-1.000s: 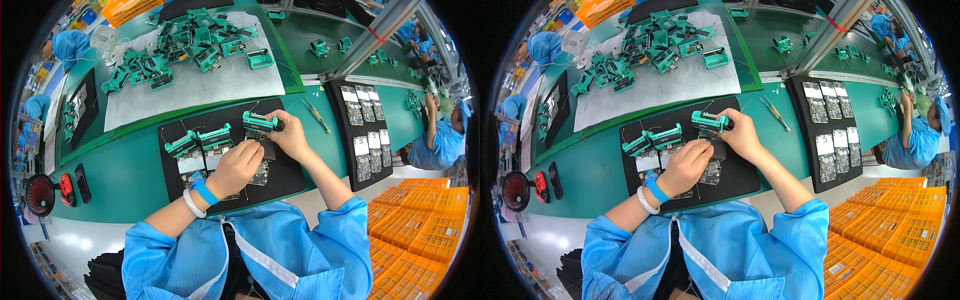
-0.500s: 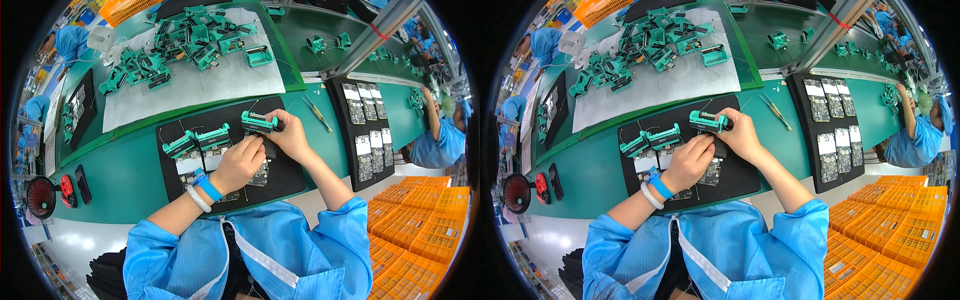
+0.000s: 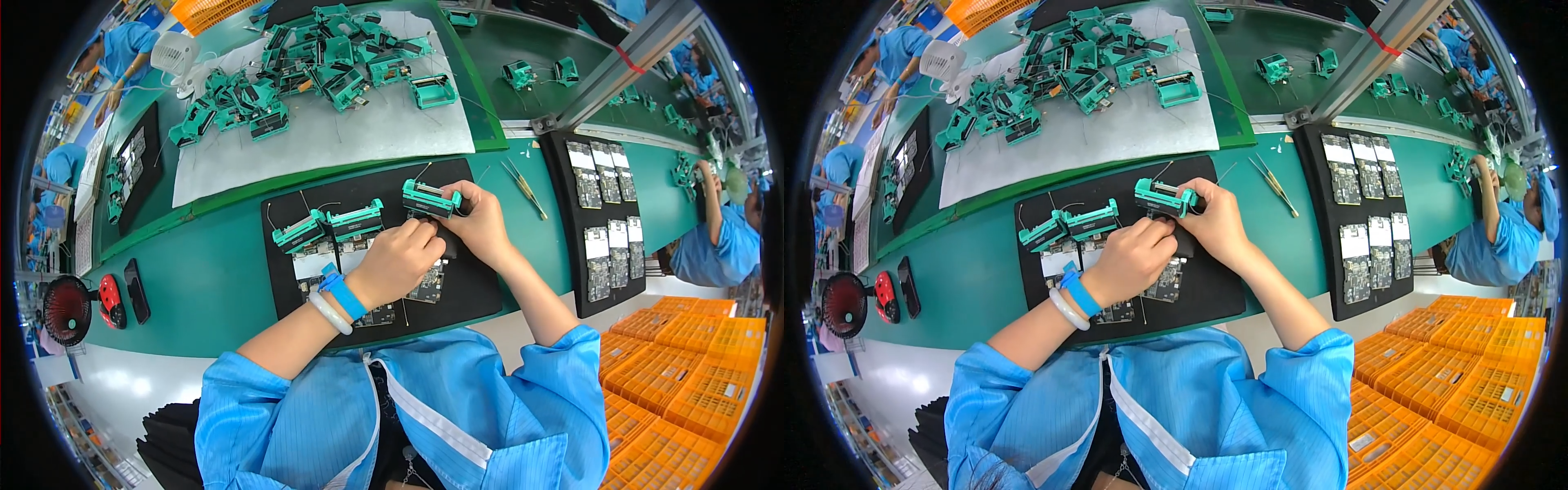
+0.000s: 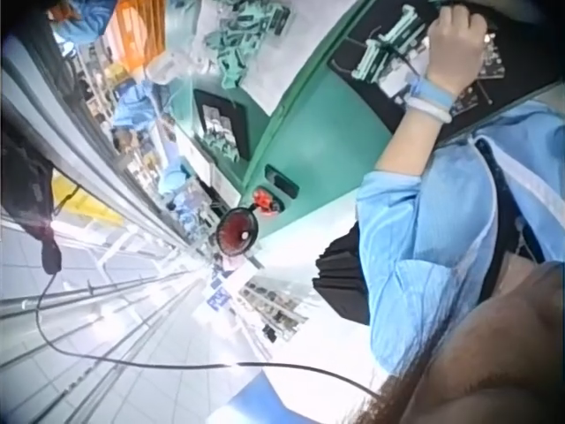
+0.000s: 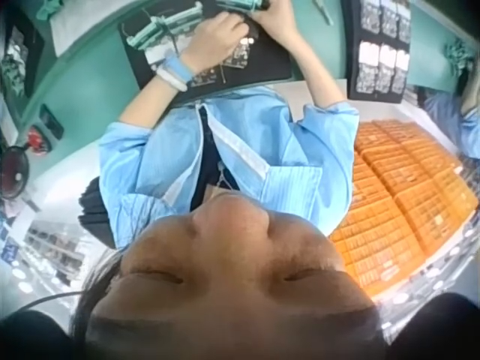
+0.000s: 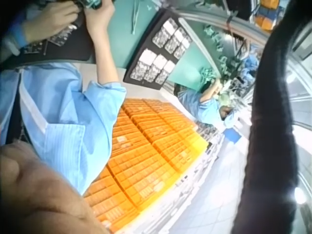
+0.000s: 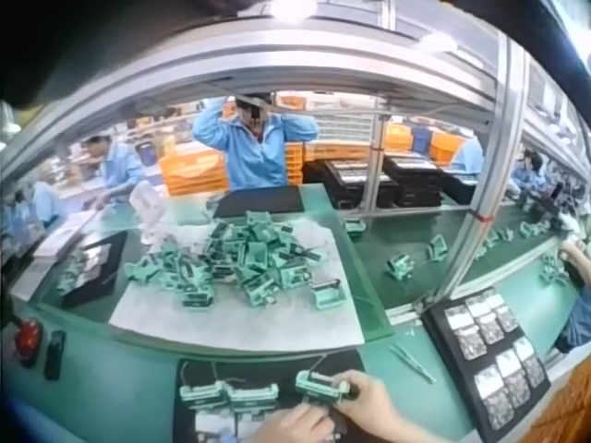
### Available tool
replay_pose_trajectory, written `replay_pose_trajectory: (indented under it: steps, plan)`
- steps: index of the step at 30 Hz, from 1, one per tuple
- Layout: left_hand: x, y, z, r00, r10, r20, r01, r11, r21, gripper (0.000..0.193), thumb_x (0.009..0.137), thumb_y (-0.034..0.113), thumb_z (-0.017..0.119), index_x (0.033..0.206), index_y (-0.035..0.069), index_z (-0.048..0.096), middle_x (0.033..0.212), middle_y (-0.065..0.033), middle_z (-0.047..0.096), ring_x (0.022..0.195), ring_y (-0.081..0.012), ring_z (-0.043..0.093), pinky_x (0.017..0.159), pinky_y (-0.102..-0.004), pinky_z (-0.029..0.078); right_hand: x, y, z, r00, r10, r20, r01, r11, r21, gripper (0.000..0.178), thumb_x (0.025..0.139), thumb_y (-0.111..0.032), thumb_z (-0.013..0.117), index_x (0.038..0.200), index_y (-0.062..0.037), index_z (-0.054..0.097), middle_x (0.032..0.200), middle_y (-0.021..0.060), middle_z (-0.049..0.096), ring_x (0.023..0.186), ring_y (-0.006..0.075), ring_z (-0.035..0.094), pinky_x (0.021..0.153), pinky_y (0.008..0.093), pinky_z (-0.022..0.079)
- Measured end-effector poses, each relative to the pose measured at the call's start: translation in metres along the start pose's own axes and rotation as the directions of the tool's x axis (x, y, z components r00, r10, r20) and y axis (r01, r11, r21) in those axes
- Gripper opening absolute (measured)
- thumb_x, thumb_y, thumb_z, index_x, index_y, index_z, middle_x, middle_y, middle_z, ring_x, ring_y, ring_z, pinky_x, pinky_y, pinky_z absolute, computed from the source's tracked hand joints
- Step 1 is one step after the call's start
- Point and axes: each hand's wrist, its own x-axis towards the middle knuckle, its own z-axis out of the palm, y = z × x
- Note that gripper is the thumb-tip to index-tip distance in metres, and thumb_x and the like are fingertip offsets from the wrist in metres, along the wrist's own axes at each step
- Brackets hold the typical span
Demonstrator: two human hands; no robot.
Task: The person assembles electronic components and modules onto printed circuit boards by hand at an industrial assembly line station.
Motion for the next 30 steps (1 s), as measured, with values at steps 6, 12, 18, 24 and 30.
replay_pose_trajectory:
  steps: [6, 12, 18, 24, 30]
  plan:
    - [-0.004, 0.002, -0.003, 0.997, -0.046, 0.069, 0.044, 0.999, 0.019, 0.020, 0.073, 0.005, 0.069, 0.090, 0.000, 0.061, 0.102, -0.0121, 0.063, 0.088, -0.0268, 0.062, 0.071, -0.0350, 0.054, 0.000, -0.005, -0.003, 0.996, -0.082, -0.015, 0.083, 0.994, 0.066, 0.027, 0.079, -0.002, 0.078, 0.102, 0.0001, 0.065, 0.102, 0.0031, 0.065, 0.088, 0.0073, 0.060, 0.077, 0.0237, 0.050]
    - [-0.029, 0.041, -0.064, 0.989, -0.118, 0.088, 0.130, 0.981, -0.143, 0.016, 0.077, 0.008, 0.070, 0.085, 0.003, 0.058, 0.139, -0.0187, 0.054, 0.136, -0.0393, 0.042, 0.111, -0.0641, 0.023, -0.006, -0.017, -0.014, 0.963, -0.260, -0.074, 0.217, 0.906, -0.362, 0.043, 0.079, -0.009, 0.079, 0.118, -0.0017, 0.062, 0.091, 0.0055, 0.059, 0.074, 0.0116, 0.056, 0.065, 0.0266, 0.048]
    - [-0.058, 0.008, -0.112, 0.857, -0.326, 0.399, 0.417, 0.894, -0.164, 0.021, 0.087, 0.017, 0.068, 0.082, 0.007, 0.050, 0.157, -0.0274, 0.027, 0.150, -0.0455, 0.005, 0.105, -0.0725, -0.019, 0.007, -0.014, -0.019, 0.986, -0.162, 0.033, 0.166, 0.968, -0.190, 0.054, 0.083, -0.008, 0.076, 0.131, -0.0052, 0.051, 0.076, 0.0023, 0.058, 0.064, 0.0075, 0.053, 0.059, 0.0254, 0.045]
    - [-0.044, -0.082, -0.112, 0.868, -0.364, 0.338, 0.461, 0.843, -0.277, 0.023, 0.091, 0.023, 0.064, 0.100, 0.003, 0.055, 0.117, -0.0109, 0.059, 0.145, -0.0348, 0.029, 0.115, -0.0583, 0.006, 0.040, -0.026, -0.018, 0.952, 0.003, 0.307, 0.005, 1.000, -0.024, 0.069, 0.090, -0.014, 0.071, 0.151, -0.0095, 0.038, 0.078, -0.0006, 0.055, 0.066, 0.0068, 0.053, 0.058, 0.0235, 0.046]
    - [-0.039, -0.129, -0.102, 0.847, -0.334, 0.414, 0.532, 0.551, -0.643, 0.024, 0.091, 0.017, 0.067, 0.086, 0.001, 0.050, 0.099, -0.0111, 0.066, 0.107, -0.0221, 0.063, 0.076, -0.0333, 0.048, 0.052, -0.047, 0.000, 0.859, 0.234, 0.456, -0.152, 0.966, -0.210, 0.075, 0.094, -0.026, 0.067, 0.154, -0.0042, 0.027, 0.073, 0.0007, 0.056, 0.061, 0.0082, 0.057, 0.053, 0.0247, 0.048]
